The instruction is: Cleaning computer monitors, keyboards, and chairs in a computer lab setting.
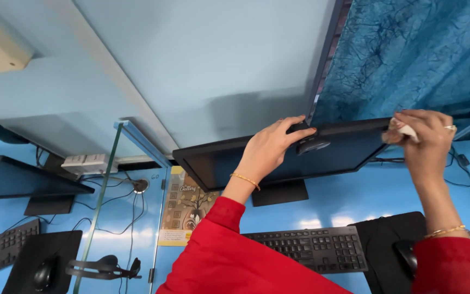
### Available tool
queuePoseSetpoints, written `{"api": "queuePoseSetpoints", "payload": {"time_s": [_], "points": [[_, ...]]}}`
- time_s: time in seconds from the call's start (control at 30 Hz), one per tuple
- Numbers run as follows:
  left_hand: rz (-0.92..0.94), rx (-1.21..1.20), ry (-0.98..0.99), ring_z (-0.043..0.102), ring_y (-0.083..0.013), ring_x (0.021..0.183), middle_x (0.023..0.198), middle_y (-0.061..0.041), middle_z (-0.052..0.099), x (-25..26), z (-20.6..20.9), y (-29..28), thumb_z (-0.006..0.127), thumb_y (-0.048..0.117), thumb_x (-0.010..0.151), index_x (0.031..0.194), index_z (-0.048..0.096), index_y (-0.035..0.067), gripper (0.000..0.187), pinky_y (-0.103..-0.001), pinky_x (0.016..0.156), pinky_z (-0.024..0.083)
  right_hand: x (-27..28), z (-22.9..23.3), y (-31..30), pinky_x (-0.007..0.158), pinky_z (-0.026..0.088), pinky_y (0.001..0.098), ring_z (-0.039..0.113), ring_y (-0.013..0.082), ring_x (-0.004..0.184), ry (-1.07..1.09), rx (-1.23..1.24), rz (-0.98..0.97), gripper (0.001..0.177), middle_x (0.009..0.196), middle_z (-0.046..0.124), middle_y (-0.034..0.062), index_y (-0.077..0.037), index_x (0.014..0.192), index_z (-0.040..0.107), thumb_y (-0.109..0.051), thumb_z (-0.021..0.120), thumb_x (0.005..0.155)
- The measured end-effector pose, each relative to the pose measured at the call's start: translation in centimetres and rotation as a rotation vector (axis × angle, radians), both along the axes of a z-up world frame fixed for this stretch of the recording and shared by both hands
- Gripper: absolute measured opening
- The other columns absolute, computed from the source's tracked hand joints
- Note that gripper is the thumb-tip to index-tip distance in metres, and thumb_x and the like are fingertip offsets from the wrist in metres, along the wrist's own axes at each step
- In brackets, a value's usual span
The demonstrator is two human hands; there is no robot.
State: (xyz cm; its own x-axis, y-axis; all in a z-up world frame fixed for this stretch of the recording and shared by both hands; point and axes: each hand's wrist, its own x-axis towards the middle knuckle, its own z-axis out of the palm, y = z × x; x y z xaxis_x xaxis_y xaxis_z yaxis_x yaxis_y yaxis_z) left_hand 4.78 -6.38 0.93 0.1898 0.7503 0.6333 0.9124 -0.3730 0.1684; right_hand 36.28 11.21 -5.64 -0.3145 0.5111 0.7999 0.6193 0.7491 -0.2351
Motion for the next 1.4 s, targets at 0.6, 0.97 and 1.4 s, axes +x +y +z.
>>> {"api": "queuePoseSetpoints", "payload": {"time_s": [0.6, 0.97, 1.4], "points": [[-0.041, -0.017, 0.006, 0.056, -0.0219, 0.136, 0.138, -0.001, 0.062, -1.1, -1.6, 0.8, 0.072, -0.004, 0.079, 0.131, 0.059, 0.014, 0.057, -0.049, 0.127, 0.035, 1.9, -7.1, -1.2, 0.109, 0.052, 0.0328, 0.068, 0.0282, 0.116, 0.451, -0.231, 0.196, 0.044, 0.124, 0.071, 0.022, 0.009, 0.117, 0.071, 0.022, 0.043, 0.086], [0.195, 0.01, -0.041, 0.054, -0.0341, 0.128, 0.139, -0.011, 0.055, -0.5, 0.8, -3.6, 0.081, 0.022, 0.07, 0.137, 0.054, 0.016, 0.073, -0.057, 0.117, 0.033, -0.8, -17.8, -3.3, 0.102, 0.06, 0.0431, 0.072, 0.0289, 0.114, -0.078, -0.811, 0.085, 0.032, 0.126, 0.074, 0.0161, -0.01, 0.115, 0.078, 0.001, 0.063, 0.089], [0.488, 0.055, -0.01, 0.063, -0.0225, 0.096, 0.1, 0.0, 0.07, -2.5, -1.9, -3.4, 0.082, 0.037, 0.08, 0.111, 0.071, 0.015, 0.04, -0.042, 0.089, 0.042, -8.9, 6.0, -9.1, 0.091, 0.049, 0.0353, 0.062, 0.0216, 0.106, 0.065, -0.244, 0.387, 0.042, 0.115, 0.067, 0.0043, -0.01, 0.121, 0.073, -0.019, 0.086, 0.082]]}}
